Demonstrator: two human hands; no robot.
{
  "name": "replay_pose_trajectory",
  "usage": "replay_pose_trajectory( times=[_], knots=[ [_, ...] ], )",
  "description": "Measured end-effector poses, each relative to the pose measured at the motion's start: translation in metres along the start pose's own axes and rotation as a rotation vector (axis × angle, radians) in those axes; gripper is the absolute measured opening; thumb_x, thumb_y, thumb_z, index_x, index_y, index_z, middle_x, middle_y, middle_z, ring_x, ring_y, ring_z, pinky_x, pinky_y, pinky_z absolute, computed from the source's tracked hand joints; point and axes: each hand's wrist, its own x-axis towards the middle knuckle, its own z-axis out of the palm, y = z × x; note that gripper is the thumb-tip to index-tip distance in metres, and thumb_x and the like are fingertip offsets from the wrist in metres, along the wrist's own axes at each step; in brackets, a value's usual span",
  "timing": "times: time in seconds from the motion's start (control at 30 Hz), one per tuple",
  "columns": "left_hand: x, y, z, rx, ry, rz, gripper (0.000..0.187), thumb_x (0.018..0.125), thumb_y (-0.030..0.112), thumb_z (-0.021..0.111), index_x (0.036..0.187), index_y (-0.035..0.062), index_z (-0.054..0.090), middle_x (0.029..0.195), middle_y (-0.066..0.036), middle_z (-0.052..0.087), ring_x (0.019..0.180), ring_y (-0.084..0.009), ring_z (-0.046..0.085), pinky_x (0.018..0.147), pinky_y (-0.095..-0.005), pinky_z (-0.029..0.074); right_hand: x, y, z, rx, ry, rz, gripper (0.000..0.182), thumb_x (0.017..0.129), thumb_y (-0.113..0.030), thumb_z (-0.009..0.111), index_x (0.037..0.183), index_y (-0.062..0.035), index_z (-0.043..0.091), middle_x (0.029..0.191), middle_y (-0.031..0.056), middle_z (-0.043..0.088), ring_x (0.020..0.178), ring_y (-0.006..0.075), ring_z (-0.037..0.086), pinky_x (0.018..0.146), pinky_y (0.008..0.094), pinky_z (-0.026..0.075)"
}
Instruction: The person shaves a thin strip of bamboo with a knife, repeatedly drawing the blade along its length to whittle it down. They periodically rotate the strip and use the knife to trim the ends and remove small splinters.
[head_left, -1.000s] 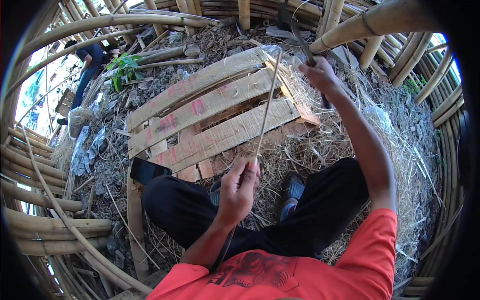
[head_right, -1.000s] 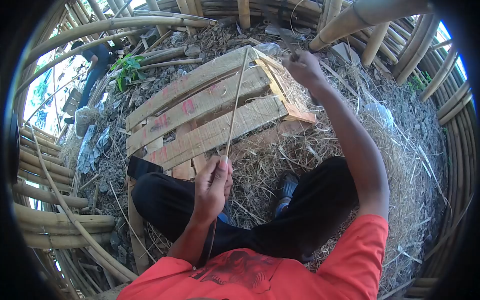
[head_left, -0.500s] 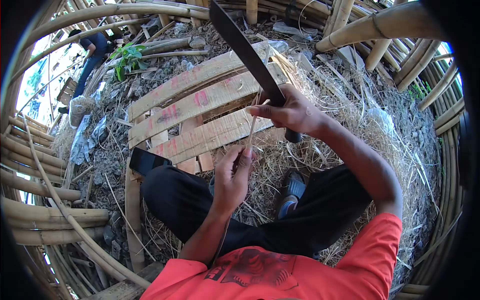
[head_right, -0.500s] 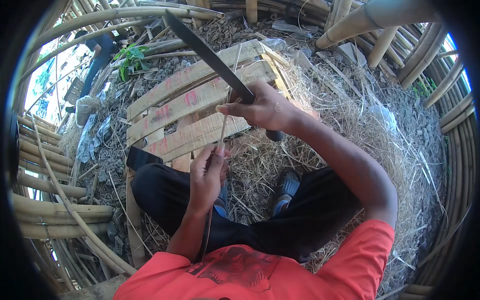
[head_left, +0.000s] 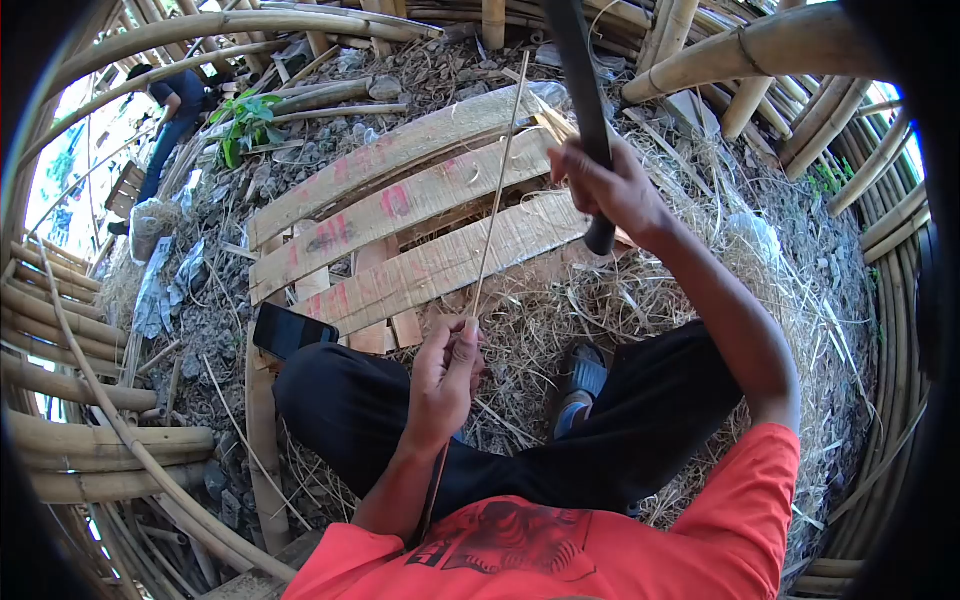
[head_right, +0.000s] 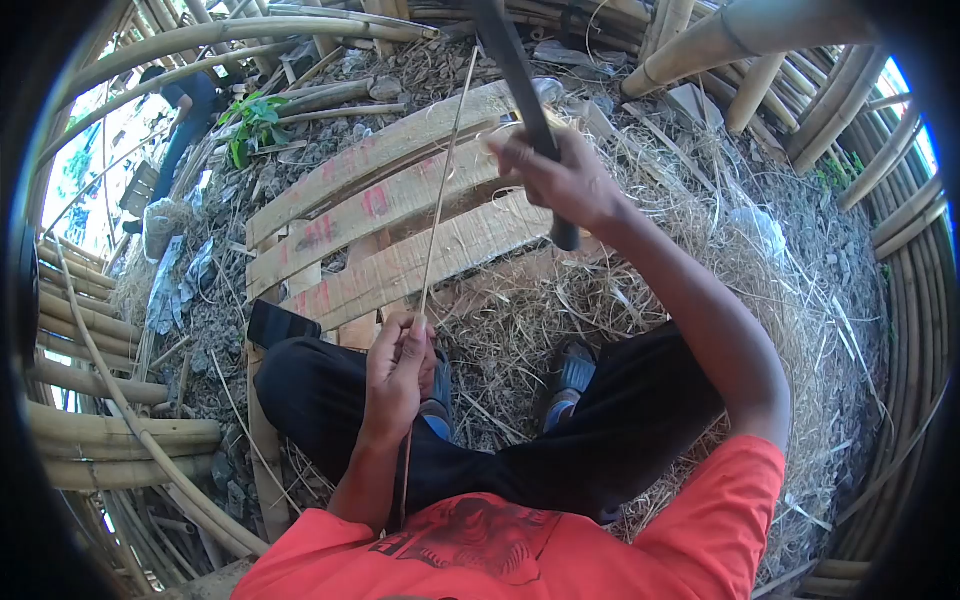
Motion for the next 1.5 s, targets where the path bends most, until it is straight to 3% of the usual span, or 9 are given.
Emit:
replay_pose_trajectory(
  times=[0.07,0.17,0.23,0.83,1.1,1.23,1.3,1.37,1.5],
  knots=[
    [0.002,0.001,0.001,-0.062,0.020,-0.004,0.017,0.101,0.023,0.048,0.098,0.0061,0.050,0.064,0.007,0.036,0.052,-0.0014,0.031,0.044,-0.0188,0.024,-0.007,-0.003,0.003,-0.441,-0.132,-0.046,0.034,0.091,-0.036,0.063,0.077,-0.0054,0.061,0.051,-0.0047,0.041,0.046,0.0055,0.038,0.043,0.0265,0.030],
    [0.002,0.003,0.005,-0.125,0.049,-0.045,0.019,0.100,0.026,0.050,0.095,0.0073,0.050,0.060,0.007,0.034,0.047,-0.0018,0.028,0.041,-0.0195,0.020,-0.017,-0.004,0.026,-0.825,-0.307,-0.368,0.019,0.081,-0.025,0.066,0.075,-0.0084,0.060,0.058,0.0100,0.056,0.053,0.0275,0.059,0.051,0.0432,0.044],
    [0.002,0.001,0.004,-0.166,0.028,-0.074,0.021,0.100,0.028,0.050,0.093,0.0079,0.050,0.059,0.007,0.032,0.045,-0.0020,0.026,0.040,-0.0202,0.018,-0.025,-0.007,0.044,-0.949,-0.401,-0.257,0.016,0.075,-0.024,0.066,0.074,-0.0095,0.059,0.061,0.0123,0.060,0.061,0.0344,0.063,0.056,0.0482,0.047],
    [0.001,0.006,0.008,-0.113,0.149,-0.033,0.017,0.100,0.024,0.049,0.095,0.0082,0.050,0.059,0.008,0.030,0.046,-0.0009,0.026,0.040,-0.0202,0.018,-0.005,0.014,0.046,-1.212,-0.099,-0.368,0.015,0.076,-0.019,0.063,0.080,-0.0058,0.056,0.063,0.0109,0.063,0.061,0.0307,0.065,0.053,0.0427,0.049],
    [0.000,0.007,0.005,-0.132,0.101,0.010,0.013,0.100,0.021,0.048,0.097,0.0090,0.047,0.059,0.008,0.031,0.045,-0.0009,0.025,0.039,-0.0197,0.018,0.021,0.007,0.007,-1.309,0.036,-0.046,0.014,0.084,-0.015,0.056,0.084,-0.0046,0.065,0.069,0.0115,0.066,0.062,0.0240,0.066,0.058,0.0383,0.053],
    [-0.013,-0.006,0.011,-0.102,-0.035,-0.007,0.013,0.100,0.021,0.048,0.097,0.0084,0.047,0.059,0.007,0.033,0.046,-0.0011,0.027,0.040,-0.0196,0.021,0.056,0.034,-0.086,-1.015,0.472,0.224,0.026,0.083,-0.024,0.060,0.087,0.0008,0.068,0.077,0.0173,0.068,0.071,0.0260,0.067,0.069,0.0393,0.053],
    [-0.013,-0.002,0.012,-0.166,-0.075,0.010,0.012,0.100,0.019,0.049,0.098,0.0071,0.049,0.059,0.007,0.038,0.048,-0.0009,0.032,0.042,-0.0192,0.027,0.050,0.050,-0.120,-0.694,0.620,0.340,0.026,0.084,-0.024,0.060,0.077,0.0004,0.062,0.064,0.0117,0.061,0.057,0.0208,0.061,0.057,0.0365,0.050],
    [-0.005,-0.003,0.013,-0.047,-0.012,0.081,0.016,0.100,0.023,0.049,0.093,0.0086,0.046,0.059,0.007,0.033,0.046,-0.0010,0.027,0.040,-0.0196,0.020,0.038,0.068,-0.119,0.062,0.672,0.311,0.027,0.086,-0.026,0.060,0.070,-0.0129,0.045,0.050,-0.0063,0.032,0.040,0.0060,0.034,0.039,0.0249,0.030],
    [0.009,-0.016,0.007,0.085,0.040,0.101,0.017,0.099,0.023,0.051,0.092,0.0085,0.047,0.060,0.008,0.035,0.048,-0.0003,0.027,0.042,-0.0192,0.021,0.019,0.040,-0.082,0.173,0.461,0.264,0.032,0.085,-0.038,0.066,0.077,-0.0094,0.055,0.052,-0.0080,0.035,0.042,0.0046,0.034,0.041,0.0225,0.028]
  ],
)
